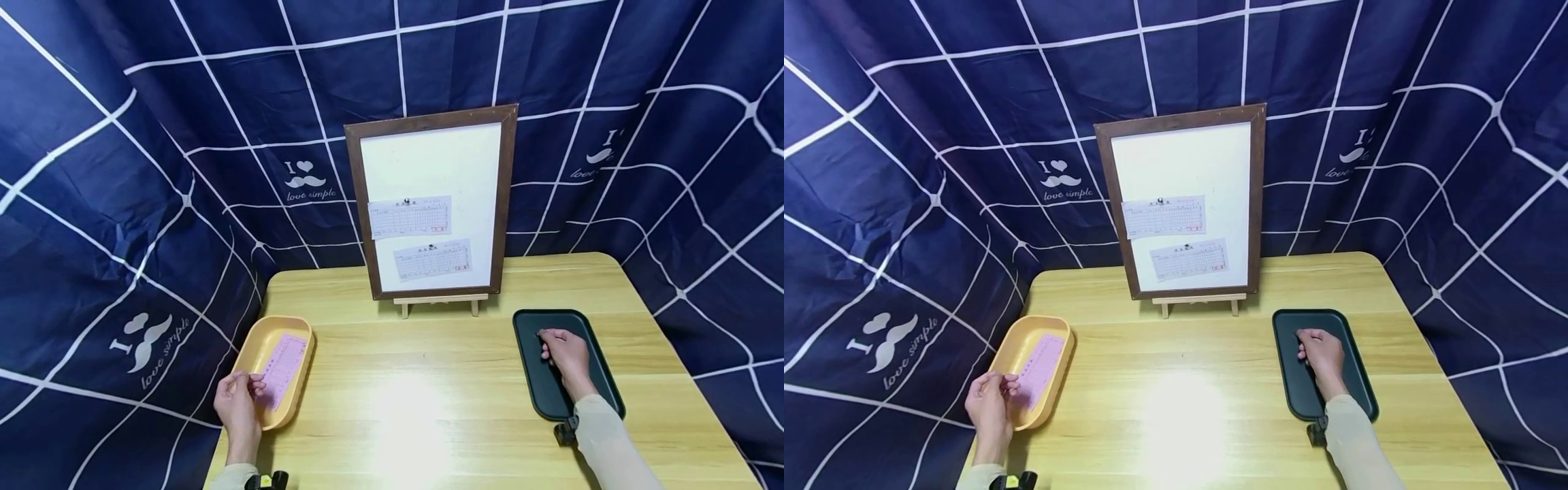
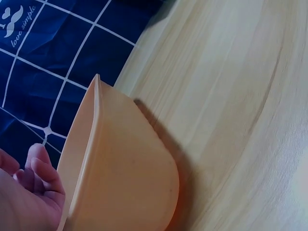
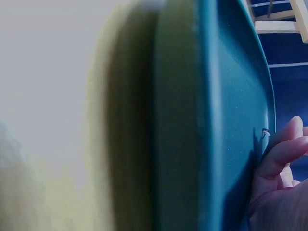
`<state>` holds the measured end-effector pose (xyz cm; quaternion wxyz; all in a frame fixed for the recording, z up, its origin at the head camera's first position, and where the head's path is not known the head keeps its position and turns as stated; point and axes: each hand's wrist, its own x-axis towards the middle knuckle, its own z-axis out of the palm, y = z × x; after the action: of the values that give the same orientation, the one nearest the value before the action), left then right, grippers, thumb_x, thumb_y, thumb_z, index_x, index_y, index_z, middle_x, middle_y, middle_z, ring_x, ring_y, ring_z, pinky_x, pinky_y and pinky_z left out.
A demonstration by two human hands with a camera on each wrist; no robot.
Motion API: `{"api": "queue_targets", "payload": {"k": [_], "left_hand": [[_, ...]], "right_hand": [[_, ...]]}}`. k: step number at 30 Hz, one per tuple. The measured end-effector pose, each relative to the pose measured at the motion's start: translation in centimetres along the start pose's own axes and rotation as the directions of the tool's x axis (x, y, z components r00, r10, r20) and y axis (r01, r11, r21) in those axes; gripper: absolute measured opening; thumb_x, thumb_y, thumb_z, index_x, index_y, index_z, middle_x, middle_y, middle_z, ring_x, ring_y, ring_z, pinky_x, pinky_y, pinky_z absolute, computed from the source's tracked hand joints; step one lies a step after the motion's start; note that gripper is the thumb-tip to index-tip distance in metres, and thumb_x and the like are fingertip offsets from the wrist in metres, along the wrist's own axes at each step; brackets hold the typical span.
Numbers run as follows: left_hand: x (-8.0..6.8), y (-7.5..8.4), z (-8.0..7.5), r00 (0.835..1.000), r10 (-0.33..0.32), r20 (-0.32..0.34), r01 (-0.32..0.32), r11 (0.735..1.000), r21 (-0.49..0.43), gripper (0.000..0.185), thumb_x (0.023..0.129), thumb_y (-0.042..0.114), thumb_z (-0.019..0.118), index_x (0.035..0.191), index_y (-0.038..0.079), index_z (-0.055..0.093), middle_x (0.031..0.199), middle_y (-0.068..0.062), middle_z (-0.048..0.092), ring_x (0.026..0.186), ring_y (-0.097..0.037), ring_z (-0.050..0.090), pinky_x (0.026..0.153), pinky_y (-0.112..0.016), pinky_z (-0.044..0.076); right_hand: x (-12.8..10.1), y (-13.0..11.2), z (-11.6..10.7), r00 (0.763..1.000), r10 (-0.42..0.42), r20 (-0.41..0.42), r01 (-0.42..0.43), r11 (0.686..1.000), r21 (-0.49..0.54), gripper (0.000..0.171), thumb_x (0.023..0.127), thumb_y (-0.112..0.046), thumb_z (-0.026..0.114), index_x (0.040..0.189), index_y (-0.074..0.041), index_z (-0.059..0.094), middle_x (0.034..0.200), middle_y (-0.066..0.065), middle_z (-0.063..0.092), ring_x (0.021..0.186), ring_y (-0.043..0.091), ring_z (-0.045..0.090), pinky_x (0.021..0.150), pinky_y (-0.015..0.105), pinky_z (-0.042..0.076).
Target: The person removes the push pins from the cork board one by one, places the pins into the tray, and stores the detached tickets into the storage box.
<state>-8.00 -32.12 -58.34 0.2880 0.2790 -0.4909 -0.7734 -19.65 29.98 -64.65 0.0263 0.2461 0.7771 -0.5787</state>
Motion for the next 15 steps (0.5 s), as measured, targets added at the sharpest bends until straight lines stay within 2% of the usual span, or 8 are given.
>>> {"api": "queue_targets", "payload": {"k": [3, 8, 15], "left_hand": [[-0.3, -0.1, 0.2, 0.999, 0.031, 0.029, -0.030, 0.998, -0.053, 0.008, 0.107, -0.010, 0.051, 0.105, -0.002, 0.052, 0.070, -0.013, 0.073, 0.053, -0.014, 0.066, 0.050, -0.019, 0.054], [-0.5, -0.6, 1.0, 0.994, 0.054, 0.097, -0.044, 0.994, -0.097, 0.010, 0.110, -0.008, 0.053, 0.104, -0.001, 0.056, 0.072, -0.013, 0.072, 0.055, -0.015, 0.067, 0.052, -0.020, 0.055], [-0.7, -1.1, 2.6, 0.981, 0.068, 0.183, -0.051, 0.994, -0.096, 0.009, 0.111, -0.007, 0.052, 0.106, -0.002, 0.058, 0.072, -0.012, 0.072, 0.055, -0.016, 0.067, 0.052, -0.020, 0.056]], "right_hand": [[-0.2, 0.2, 0.0, 1.000, 0.006, -0.007, -0.006, 0.999, 0.033, 0.037, 0.109, -0.026, 0.066, 0.130, 0.004, 0.064, 0.077, -0.005, 0.067, 0.061, 0.005, 0.065, 0.053, 0.020, 0.054], [-0.4, 0.3, 0.0, 1.000, -0.007, -0.024, 0.008, 0.999, 0.050, 0.036, 0.110, -0.024, 0.063, 0.131, 0.005, 0.063, 0.078, -0.006, 0.067, 0.062, 0.003, 0.064, 0.053, 0.019, 0.055], [-0.9, -0.2, 0.3, 0.996, -0.047, -0.079, 0.052, 0.997, 0.056, 0.035, 0.109, -0.025, 0.065, 0.130, 0.004, 0.065, 0.080, -0.005, 0.070, 0.061, 0.002, 0.065, 0.052, 0.019, 0.054]]}}
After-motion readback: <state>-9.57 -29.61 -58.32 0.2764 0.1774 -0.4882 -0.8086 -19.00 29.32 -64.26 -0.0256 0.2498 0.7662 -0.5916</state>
